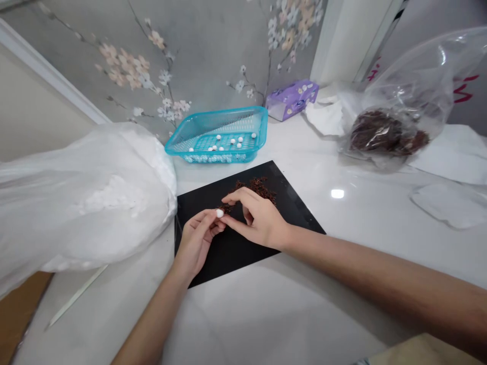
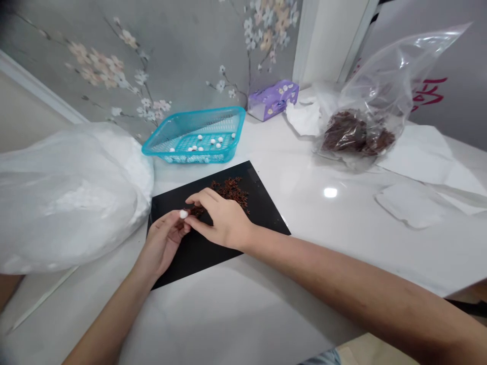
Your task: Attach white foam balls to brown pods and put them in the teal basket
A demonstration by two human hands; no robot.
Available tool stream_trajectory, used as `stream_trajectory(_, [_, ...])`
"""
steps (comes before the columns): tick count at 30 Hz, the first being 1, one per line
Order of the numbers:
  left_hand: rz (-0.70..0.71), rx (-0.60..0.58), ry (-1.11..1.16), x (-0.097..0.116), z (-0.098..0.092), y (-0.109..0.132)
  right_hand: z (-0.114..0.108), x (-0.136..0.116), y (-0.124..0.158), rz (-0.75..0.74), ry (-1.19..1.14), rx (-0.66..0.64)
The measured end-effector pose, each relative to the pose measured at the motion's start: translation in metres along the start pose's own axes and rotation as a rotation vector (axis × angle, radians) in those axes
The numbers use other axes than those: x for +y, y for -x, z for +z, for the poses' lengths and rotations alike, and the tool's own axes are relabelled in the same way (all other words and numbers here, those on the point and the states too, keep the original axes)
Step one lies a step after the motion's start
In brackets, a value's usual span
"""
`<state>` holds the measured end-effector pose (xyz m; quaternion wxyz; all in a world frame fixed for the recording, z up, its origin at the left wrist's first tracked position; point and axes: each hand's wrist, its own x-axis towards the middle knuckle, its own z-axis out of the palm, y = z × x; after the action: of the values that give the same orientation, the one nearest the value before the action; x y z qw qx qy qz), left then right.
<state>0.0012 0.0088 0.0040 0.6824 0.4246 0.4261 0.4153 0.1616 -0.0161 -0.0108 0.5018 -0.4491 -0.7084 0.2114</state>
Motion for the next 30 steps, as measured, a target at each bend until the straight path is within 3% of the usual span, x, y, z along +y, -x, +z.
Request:
stream_trajectory(20, [-0.010, 0.036, -0.024, 0.0002, 0.0002, -0.0006, 0.0001, 0.0000, -0.0002, -0.002, 0.005, -0.006])
stream_trajectory(30, [0.063, 0.017, -0.055, -0.0011, -0.0008, 0.0014, -0.0035, -0.0020, -0.0006, -0.016, -0.022, -0.044])
